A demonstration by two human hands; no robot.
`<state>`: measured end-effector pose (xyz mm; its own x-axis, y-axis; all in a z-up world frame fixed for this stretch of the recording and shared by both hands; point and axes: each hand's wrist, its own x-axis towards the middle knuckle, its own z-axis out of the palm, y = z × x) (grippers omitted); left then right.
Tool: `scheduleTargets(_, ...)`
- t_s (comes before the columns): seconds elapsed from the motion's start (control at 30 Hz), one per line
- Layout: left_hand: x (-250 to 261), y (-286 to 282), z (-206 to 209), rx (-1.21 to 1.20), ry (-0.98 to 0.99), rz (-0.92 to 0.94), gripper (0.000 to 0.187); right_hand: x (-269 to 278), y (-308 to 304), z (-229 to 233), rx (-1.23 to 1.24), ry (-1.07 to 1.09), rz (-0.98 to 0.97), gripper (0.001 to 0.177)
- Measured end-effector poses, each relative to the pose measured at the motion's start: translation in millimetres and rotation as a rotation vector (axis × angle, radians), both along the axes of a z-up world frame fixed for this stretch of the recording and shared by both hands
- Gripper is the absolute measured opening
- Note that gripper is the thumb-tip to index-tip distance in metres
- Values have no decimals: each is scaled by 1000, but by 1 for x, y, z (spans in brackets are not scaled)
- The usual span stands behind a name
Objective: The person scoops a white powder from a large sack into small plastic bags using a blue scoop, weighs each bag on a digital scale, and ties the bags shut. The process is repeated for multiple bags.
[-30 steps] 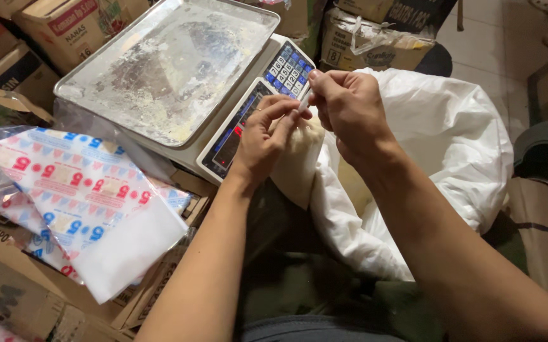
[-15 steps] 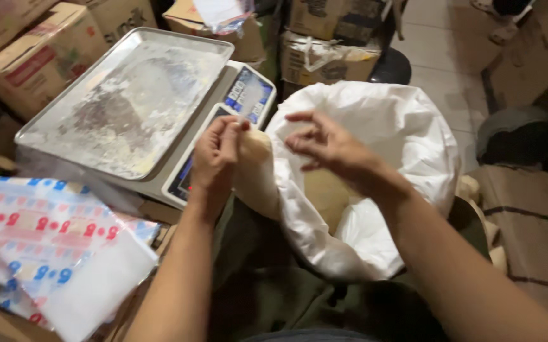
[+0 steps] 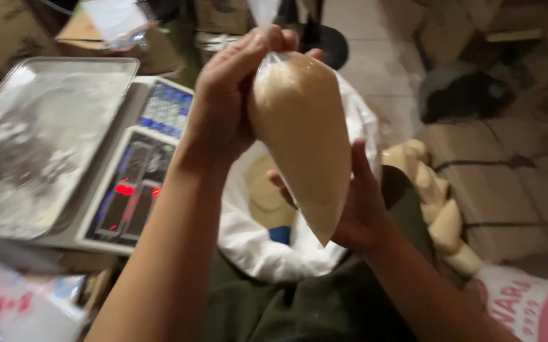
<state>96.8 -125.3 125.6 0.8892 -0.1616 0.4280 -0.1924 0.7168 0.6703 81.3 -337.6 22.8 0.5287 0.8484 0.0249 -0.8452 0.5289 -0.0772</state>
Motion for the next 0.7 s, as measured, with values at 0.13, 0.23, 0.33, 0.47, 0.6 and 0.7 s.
scheduleTargets(0.13, 55, -52, -39, -31, 23, -245, 19, -7, -50, -7, 175, -101, -33, 79)
scheduleTargets(0.23, 93, -93, -75, 8, 140, -306, 20, -19, -72, -19, 313, 197, -95, 80)
scheduleTargets(0.33, 119, -145, -111, 125, 326, -156, 27, -10, -91, -37, 335, 272, -228, 74)
scheduleTargets(0.47, 127, -192, -145, 377, 631, 57, 41, 29, -132, -73, 9, 259, -517, 62)
scheduleTargets(0.6, 116, -215, -155, 627, 647, 87, 54, 98, -152, -130, -399, 257, -882, 60)
scheduleTargets(0.7, 110, -226, -154, 791, 603, 140, 59, 161, -148, -173, -450, 153, -883, 57)
